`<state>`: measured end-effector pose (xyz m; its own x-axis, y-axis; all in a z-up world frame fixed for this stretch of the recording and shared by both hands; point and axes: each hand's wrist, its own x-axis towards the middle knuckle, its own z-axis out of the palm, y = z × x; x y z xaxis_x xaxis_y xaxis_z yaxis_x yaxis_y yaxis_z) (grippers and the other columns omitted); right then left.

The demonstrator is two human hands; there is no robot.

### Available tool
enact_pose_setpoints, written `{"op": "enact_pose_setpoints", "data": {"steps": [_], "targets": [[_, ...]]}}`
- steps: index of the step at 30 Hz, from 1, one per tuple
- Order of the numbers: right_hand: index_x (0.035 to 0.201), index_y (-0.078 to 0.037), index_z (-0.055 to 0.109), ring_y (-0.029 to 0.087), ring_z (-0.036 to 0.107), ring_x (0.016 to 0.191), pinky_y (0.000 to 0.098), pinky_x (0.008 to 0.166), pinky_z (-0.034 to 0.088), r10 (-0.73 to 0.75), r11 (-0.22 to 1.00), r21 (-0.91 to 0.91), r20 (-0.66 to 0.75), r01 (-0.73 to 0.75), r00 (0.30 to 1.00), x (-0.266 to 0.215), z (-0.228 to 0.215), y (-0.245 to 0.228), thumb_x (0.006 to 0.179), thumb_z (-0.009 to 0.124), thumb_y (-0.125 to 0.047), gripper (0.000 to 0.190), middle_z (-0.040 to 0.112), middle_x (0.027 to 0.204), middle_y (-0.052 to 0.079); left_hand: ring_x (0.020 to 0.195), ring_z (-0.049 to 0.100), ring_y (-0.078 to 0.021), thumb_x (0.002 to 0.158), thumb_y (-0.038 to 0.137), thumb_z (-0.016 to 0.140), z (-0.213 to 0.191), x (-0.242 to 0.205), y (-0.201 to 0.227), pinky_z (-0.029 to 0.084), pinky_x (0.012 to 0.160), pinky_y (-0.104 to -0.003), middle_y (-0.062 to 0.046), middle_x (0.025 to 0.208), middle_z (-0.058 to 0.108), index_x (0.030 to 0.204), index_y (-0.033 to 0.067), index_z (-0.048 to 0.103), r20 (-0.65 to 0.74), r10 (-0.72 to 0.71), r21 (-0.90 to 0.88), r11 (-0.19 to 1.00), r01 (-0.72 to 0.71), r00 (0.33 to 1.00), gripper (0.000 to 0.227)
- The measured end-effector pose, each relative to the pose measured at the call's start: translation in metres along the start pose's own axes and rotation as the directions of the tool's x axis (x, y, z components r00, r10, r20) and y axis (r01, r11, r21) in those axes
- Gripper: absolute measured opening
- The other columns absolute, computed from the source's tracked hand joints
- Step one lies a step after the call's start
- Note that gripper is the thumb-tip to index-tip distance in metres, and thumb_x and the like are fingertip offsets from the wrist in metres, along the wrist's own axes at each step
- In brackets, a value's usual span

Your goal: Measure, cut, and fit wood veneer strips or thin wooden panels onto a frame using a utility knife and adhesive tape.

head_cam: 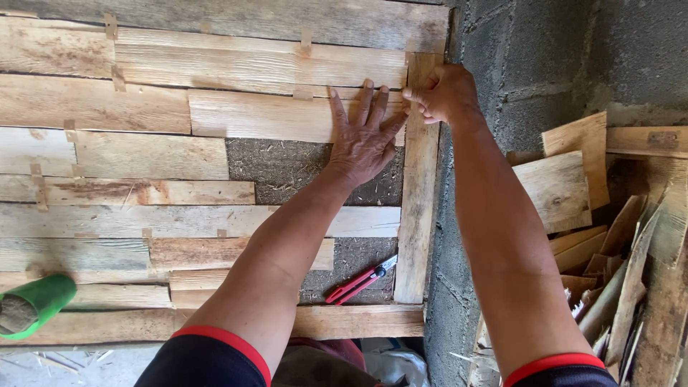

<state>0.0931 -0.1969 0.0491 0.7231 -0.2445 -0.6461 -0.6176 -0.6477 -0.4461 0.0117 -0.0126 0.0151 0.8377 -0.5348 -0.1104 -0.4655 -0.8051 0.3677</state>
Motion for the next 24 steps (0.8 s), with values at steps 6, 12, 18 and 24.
{"op": "enact_pose_setpoints", "data": {"steps": [6,12,18,24], "targets": [[0.087,-0.003,0.06,0.019,0.075,0.068,0.0328,0.061,0.069,-0.048,0.994,0.101,0.121,0.036,0.992,-0.002,-0.016,0.001,0.091,0.078,-0.036,0.038,0.073,0.078,0.013,0.157,0.007,-0.0373,0.092,0.049,0.062,-0.008,0.0,0.002,-0.007,0.111,-0.086,-0.012,0.17,0.02,0.157,0.0388,0.039,0.076,-0.035,0.024,0.999,0.033,0.996,0.069],[0.086,0.002,0.059,0.021,0.075,0.071,0.0342,0.064,0.069,-0.104,0.993,-0.03,0.156,0.11,0.982,-0.003,-0.011,-0.009,0.081,0.091,-0.022,0.04,0.072,0.081,0.018,0.157,0.01,-0.0383,0.091,0.045,0.067,-0.003,-0.002,-0.001,-0.004,0.112,-0.087,-0.014,0.168,0.023,0.158,0.0348,0.042,0.005,-0.011,-0.006,1.0,0.011,1.0,0.072],[0.087,0.004,0.063,0.018,0.075,0.07,0.0332,0.063,0.068,-0.071,0.988,-0.133,0.11,0.085,0.991,-0.002,-0.006,-0.007,0.08,0.091,-0.022,0.039,0.073,0.082,0.016,0.157,0.011,-0.0382,0.091,0.043,0.069,-0.003,-0.002,-0.001,-0.003,0.113,-0.087,-0.015,0.168,0.025,0.157,0.0337,0.045,-0.049,0.012,-0.011,1.0,-0.013,0.999,0.072],[0.085,-0.003,0.064,0.018,0.076,0.069,0.0312,0.062,0.069,-0.036,0.997,0.073,0.137,0.026,0.99,0.002,-0.012,-0.003,0.084,0.085,-0.026,0.032,0.074,0.081,0.015,0.156,0.013,-0.0395,0.089,0.046,0.07,-0.005,-0.003,-0.001,-0.003,0.11,-0.089,-0.015,0.167,0.026,0.153,0.0339,0.046,-0.051,0.003,-0.008,1.0,-0.004,0.999,0.069]]}}
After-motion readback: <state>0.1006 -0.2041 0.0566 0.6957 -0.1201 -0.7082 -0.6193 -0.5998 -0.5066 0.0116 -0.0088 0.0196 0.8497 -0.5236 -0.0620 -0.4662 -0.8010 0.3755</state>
